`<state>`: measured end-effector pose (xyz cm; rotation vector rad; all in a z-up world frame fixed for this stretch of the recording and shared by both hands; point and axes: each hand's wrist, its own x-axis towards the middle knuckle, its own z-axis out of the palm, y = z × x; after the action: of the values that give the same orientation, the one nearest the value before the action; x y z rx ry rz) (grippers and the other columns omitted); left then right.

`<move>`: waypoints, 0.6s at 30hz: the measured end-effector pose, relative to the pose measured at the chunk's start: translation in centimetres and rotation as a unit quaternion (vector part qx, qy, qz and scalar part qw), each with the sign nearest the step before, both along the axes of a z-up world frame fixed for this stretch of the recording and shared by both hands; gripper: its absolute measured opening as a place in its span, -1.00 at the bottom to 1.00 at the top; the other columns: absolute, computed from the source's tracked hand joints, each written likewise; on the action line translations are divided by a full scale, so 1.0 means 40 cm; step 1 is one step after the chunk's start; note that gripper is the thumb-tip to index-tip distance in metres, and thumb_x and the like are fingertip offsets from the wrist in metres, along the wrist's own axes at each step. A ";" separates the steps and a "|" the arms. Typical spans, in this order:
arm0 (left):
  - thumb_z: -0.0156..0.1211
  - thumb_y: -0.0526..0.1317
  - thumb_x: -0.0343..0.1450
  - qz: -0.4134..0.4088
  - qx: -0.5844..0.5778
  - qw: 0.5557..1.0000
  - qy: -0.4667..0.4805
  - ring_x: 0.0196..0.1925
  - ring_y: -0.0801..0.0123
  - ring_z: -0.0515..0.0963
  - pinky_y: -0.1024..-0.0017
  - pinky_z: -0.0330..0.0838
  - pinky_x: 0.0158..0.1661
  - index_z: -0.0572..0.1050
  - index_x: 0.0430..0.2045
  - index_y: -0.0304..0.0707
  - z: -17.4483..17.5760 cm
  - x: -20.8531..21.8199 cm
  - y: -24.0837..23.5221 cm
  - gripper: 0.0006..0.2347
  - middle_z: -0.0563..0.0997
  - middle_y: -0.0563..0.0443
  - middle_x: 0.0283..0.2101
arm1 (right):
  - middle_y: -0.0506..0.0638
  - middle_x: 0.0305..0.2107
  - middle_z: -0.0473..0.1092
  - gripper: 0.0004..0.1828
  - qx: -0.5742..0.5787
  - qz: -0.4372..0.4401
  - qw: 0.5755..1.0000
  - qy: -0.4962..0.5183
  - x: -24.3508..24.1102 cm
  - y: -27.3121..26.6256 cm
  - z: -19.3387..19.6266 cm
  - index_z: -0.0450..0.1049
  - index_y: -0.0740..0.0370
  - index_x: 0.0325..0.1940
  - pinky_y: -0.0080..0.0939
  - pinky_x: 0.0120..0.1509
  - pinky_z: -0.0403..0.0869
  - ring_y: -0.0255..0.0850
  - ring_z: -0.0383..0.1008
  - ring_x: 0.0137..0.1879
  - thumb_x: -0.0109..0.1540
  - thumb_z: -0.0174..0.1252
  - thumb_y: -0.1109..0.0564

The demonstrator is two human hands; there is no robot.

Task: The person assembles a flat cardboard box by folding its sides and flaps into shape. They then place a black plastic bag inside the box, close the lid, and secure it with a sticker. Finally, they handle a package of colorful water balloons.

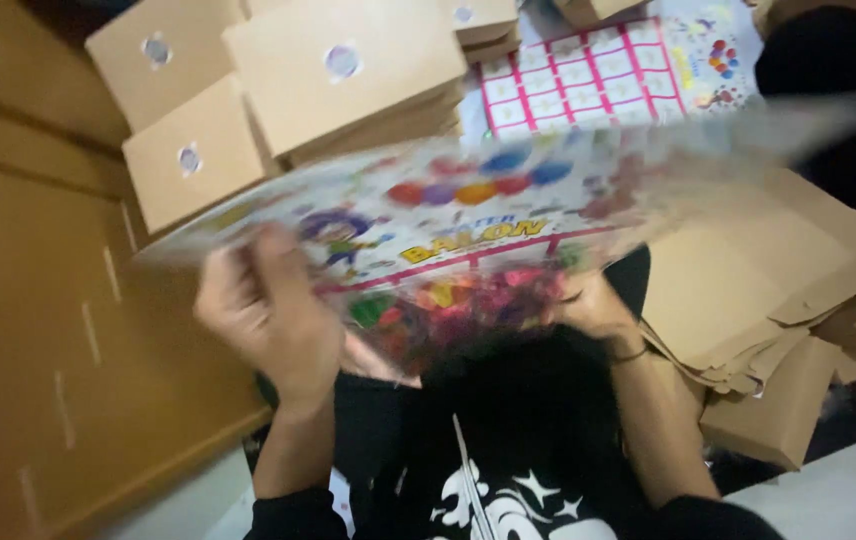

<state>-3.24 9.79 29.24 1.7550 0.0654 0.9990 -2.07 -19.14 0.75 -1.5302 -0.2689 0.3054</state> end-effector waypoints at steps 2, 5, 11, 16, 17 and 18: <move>0.18 -0.23 0.54 -0.027 -0.004 0.999 0.034 -0.42 0.59 0.24 0.53 0.26 -0.38 0.50 -0.47 -0.32 0.006 0.045 -0.045 -0.81 0.42 0.04 -0.55 | -0.06 -0.68 0.45 -0.71 0.143 0.010 0.989 -0.041 -0.011 -0.029 -0.102 0.55 0.18 -0.65 -0.39 -0.36 0.37 -0.38 0.38 -0.51 -0.09 0.61 0.15; 0.05 -0.23 0.60 -0.143 0.006 0.987 0.072 -0.27 0.65 0.34 0.59 0.36 -0.22 0.48 -0.18 -0.29 0.001 0.098 -0.104 -0.88 0.51 0.07 -0.36 | -0.04 -0.77 0.38 -0.82 0.060 -0.110 0.990 0.067 -0.004 -0.097 -0.015 0.47 0.22 -0.65 -0.37 -0.56 0.31 -0.36 0.32 -0.65 -0.08 0.38 0.30; -0.05 -0.21 0.53 -0.152 0.149 0.969 0.123 0.24 0.02 0.49 0.16 0.44 0.25 0.16 0.31 -0.52 -0.158 0.047 -0.122 -0.54 0.40 -0.37 0.28 | -0.19 -0.57 0.33 -0.85 0.099 -0.199 0.965 0.138 0.149 -0.428 -0.035 0.43 0.02 -0.36 -0.44 -0.51 0.13 -0.43 0.21 -0.54 0.32 0.08 0.14; 0.16 -0.38 0.39 -0.130 0.202 0.920 0.309 0.06 0.04 0.55 0.26 0.40 0.11 0.44 0.08 -0.47 -0.480 -0.083 -0.016 -0.65 0.56 -0.21 0.06 | -0.36 -0.26 0.36 -0.81 -0.015 -0.262 0.959 0.110 0.425 -0.559 -0.027 0.34 -0.08 0.18 -0.61 -0.26 0.26 -0.61 0.32 -0.30 0.47 0.06 0.10; 0.16 -0.38 0.39 -0.126 0.202 0.922 0.306 0.06 0.04 0.55 0.26 0.40 0.11 0.44 0.08 -0.47 -0.528 -0.115 0.012 -0.65 0.56 -0.21 0.06 | -0.36 -0.26 0.36 -0.81 -0.014 -0.258 0.960 0.106 0.489 -0.565 -0.036 0.34 -0.08 0.18 -0.61 -0.26 0.26 -0.61 0.32 -0.30 0.47 0.06 0.10; 0.15 -0.34 0.39 -0.127 0.216 0.904 0.347 0.04 0.03 0.54 0.25 0.39 0.09 0.45 0.04 -0.44 -0.576 -0.147 0.040 -0.68 0.57 -0.19 0.05 | -0.36 -0.19 0.37 -0.79 -0.033 -0.260 0.961 0.091 0.552 -0.569 -0.044 0.36 -0.07 0.21 -0.60 -0.12 0.31 -0.62 0.31 -0.22 0.48 0.05 0.12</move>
<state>-9.12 11.40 6.22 2.3880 0.0659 0.1590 20.00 -41.91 -1.03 -1.5669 0.2914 0.0353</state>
